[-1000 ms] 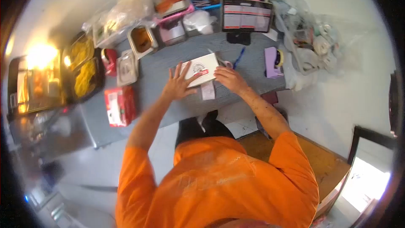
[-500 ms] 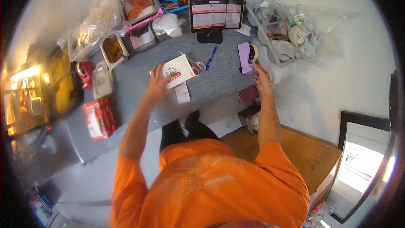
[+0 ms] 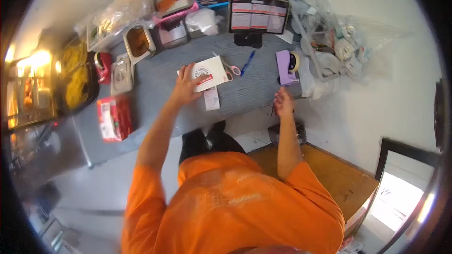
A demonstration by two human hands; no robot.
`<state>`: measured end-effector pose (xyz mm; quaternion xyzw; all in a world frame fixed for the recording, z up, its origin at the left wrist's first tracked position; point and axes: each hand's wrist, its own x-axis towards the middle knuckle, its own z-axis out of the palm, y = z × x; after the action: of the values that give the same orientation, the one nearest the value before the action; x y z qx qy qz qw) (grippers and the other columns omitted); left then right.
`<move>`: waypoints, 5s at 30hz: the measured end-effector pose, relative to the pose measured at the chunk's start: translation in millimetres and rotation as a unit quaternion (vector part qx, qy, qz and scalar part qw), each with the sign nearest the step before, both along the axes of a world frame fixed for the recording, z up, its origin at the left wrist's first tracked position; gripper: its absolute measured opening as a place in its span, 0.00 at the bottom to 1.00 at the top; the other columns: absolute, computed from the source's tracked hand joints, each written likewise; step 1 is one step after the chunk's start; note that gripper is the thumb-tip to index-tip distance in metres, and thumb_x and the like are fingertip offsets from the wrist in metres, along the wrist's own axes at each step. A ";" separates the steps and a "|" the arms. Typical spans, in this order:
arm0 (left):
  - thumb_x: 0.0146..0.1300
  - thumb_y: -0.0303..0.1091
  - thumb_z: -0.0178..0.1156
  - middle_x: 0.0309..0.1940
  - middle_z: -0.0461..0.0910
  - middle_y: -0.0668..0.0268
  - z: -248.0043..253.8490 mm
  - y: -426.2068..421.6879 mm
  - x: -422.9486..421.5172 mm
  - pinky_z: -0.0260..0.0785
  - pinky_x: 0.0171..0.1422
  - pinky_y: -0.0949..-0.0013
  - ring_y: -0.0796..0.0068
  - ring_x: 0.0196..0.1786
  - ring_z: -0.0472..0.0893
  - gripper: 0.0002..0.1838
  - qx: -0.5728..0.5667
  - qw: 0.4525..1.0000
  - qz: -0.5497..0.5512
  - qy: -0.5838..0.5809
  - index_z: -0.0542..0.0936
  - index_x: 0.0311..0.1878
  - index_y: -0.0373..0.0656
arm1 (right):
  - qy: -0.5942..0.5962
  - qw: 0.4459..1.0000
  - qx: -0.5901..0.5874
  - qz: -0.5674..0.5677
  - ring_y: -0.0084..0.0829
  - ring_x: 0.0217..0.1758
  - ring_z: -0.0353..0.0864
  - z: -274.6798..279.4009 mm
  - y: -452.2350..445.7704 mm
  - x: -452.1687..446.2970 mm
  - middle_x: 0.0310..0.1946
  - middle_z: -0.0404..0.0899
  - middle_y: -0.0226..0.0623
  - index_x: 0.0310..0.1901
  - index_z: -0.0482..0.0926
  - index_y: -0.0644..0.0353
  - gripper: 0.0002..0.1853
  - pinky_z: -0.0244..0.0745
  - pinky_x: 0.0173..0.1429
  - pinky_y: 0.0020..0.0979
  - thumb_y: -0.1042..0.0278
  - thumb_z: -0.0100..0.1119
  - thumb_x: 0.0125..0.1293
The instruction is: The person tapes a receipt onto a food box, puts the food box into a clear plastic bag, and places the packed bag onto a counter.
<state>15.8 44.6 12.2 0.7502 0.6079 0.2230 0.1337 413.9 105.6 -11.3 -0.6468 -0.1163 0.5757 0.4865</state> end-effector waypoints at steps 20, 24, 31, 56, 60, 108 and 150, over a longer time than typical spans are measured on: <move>0.37 0.49 0.70 0.60 0.70 0.60 -2.6 35.6 -37.0 0.41 0.73 0.49 0.50 0.66 0.61 0.36 -0.089 0.991 -0.069 -0.068 0.77 0.57 0.61 | -0.477 0.742 0.272 0.384 0.42 0.21 0.78 9.3 -33.9 -201.1 0.21 0.79 0.44 0.28 0.81 0.62 0.18 0.68 0.27 0.39 0.52 0.63 0.58; 0.37 0.48 0.69 0.62 0.69 0.61 5.3 35.8 -34.8 0.42 0.72 0.47 0.50 0.66 0.61 0.37 -0.105 0.990 -0.065 -0.072 0.76 0.59 0.60 | -0.424 0.811 0.159 0.371 0.34 0.25 0.79 1.8 -56.9 -193.9 0.23 0.80 0.42 0.32 0.81 0.64 0.18 0.68 0.28 0.38 0.54 0.63 0.58; 0.35 0.52 0.74 0.58 0.68 0.48 9.7 -26.1 12.2 0.50 0.68 0.51 0.45 0.64 0.59 0.40 -0.111 0.975 0.177 -0.069 0.76 0.59 0.61 | -0.167 0.917 0.140 0.333 0.28 0.32 0.79 16.3 -50.4 -185.6 0.28 0.82 0.36 0.41 0.80 0.65 0.16 0.72 0.36 0.29 0.58 0.57 0.64; 0.62 0.44 0.54 0.68 0.57 0.70 14.9 -88.8 61.6 0.34 0.64 0.29 0.56 0.68 0.56 0.24 -0.054 0.964 0.241 0.098 0.69 0.63 0.66 | -0.612 0.736 0.288 0.008 0.31 0.32 0.73 28.1 30.8 14.7 0.32 0.75 0.36 0.43 0.77 0.60 0.13 0.69 0.39 0.31 0.62 0.61 0.60; 0.65 0.42 0.50 0.70 0.56 0.73 15.9 -89.5 60.8 0.33 0.64 0.27 0.58 0.69 0.56 0.25 -0.053 0.957 0.245 0.144 0.65 0.66 0.64 | -0.283 0.939 0.016 0.194 0.22 0.28 0.71 51.5 65.1 56.9 0.27 0.71 0.28 0.41 0.79 0.58 0.11 0.69 0.35 0.25 0.60 0.59 0.62; 0.63 0.45 0.51 0.71 0.53 0.74 3.5 -105.0 59.9 0.37 0.65 0.26 0.55 0.69 0.56 0.26 -0.061 0.959 0.254 0.108 0.65 0.66 0.66 | -0.541 0.666 0.428 0.283 0.46 0.58 0.64 62.5 10.3 -204.7 0.51 0.70 0.40 0.49 0.74 0.49 0.18 0.59 0.56 0.53 0.59 0.58 0.54; 0.55 0.49 0.62 0.66 0.62 0.60 3.0 -120.3 67.0 0.46 0.65 0.37 0.56 0.66 0.61 0.26 -0.142 0.925 0.334 -0.115 0.72 0.60 0.72 | -0.495 0.594 0.128 0.620 0.43 0.39 0.81 58.9 -71.9 -171.5 0.35 0.81 0.44 0.33 0.79 0.62 0.27 0.74 0.43 0.43 0.41 0.66 0.49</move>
<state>82.7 -75.7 15.2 0.4462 0.8289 0.2506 0.2259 242.4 33.7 47.7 -0.5351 -0.7852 0.3088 -0.0427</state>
